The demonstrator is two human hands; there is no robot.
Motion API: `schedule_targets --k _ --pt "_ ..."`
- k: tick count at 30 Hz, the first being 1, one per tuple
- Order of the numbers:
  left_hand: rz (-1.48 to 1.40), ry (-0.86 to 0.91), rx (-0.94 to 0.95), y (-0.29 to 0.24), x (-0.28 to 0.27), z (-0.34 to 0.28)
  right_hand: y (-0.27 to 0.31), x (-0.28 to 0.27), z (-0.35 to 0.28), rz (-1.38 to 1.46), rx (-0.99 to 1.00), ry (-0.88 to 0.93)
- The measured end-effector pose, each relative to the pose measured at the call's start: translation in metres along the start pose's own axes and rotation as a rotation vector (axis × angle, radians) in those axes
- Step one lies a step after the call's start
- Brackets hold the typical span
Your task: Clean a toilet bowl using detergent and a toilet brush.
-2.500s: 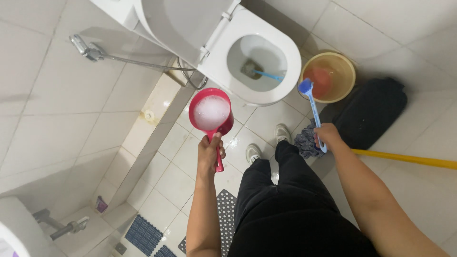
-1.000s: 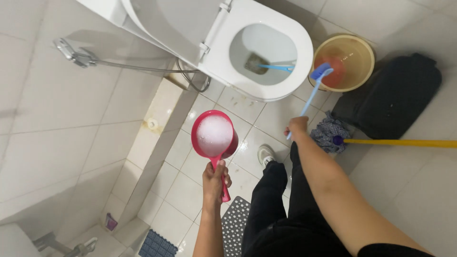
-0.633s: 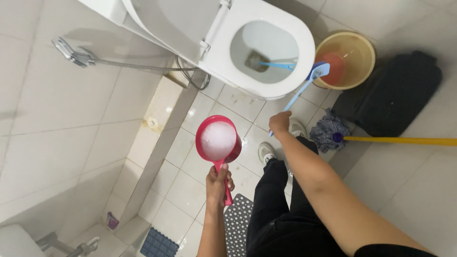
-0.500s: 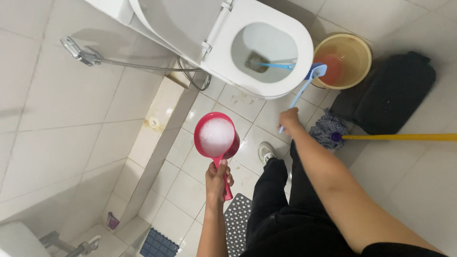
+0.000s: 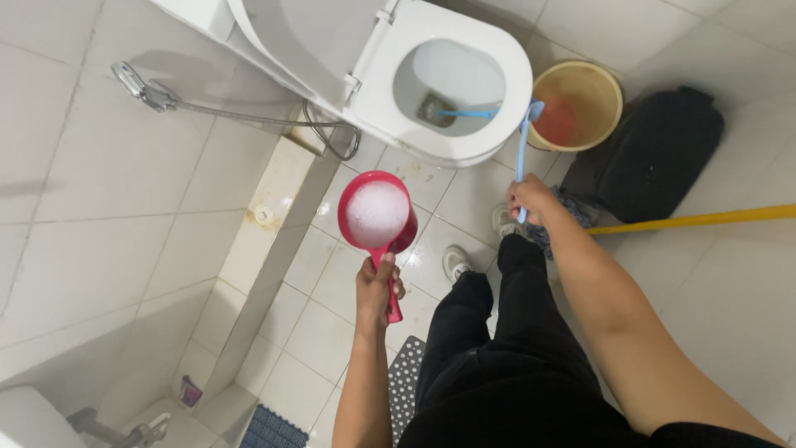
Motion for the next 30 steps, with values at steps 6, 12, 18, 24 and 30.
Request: schedule_targets --k 6,12,18,24,30 --pt "-0.03 0.047 0.015 -0.013 0.002 -0.01 0.108 0.065 -0.118 -0.145 -0.167 -0.046" --pt "-0.063 0.075 0.08 -0.043 -0.015 -0.039 0.194 0.157 -0.164 -0.107 -0.33 -0.006" --pt "-0.08 0.055 0.124 -0.066 -0.038 -0.052 0.275 0.256 -0.154 -0.02 -0.231 0.205" --pt "-0.119 -0.03 0.14 -0.076 -0.043 -0.053 0.353 0.359 -0.127 0.07 -0.007 0.52" --pt "-0.236 -0.091 0.164 -0.089 -0.02 -0.042 0.406 0.355 -0.132 -0.052 -0.096 0.504"
Point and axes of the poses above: each hand's wrist, its own z-axis towards the middle knuckle, its own x-axis out of the palm, y = z × x, the point moved 9 cm from there along z, towards the middle knuckle, and after that the axes turned 9 degrees about -y, right-handed, at the moved point
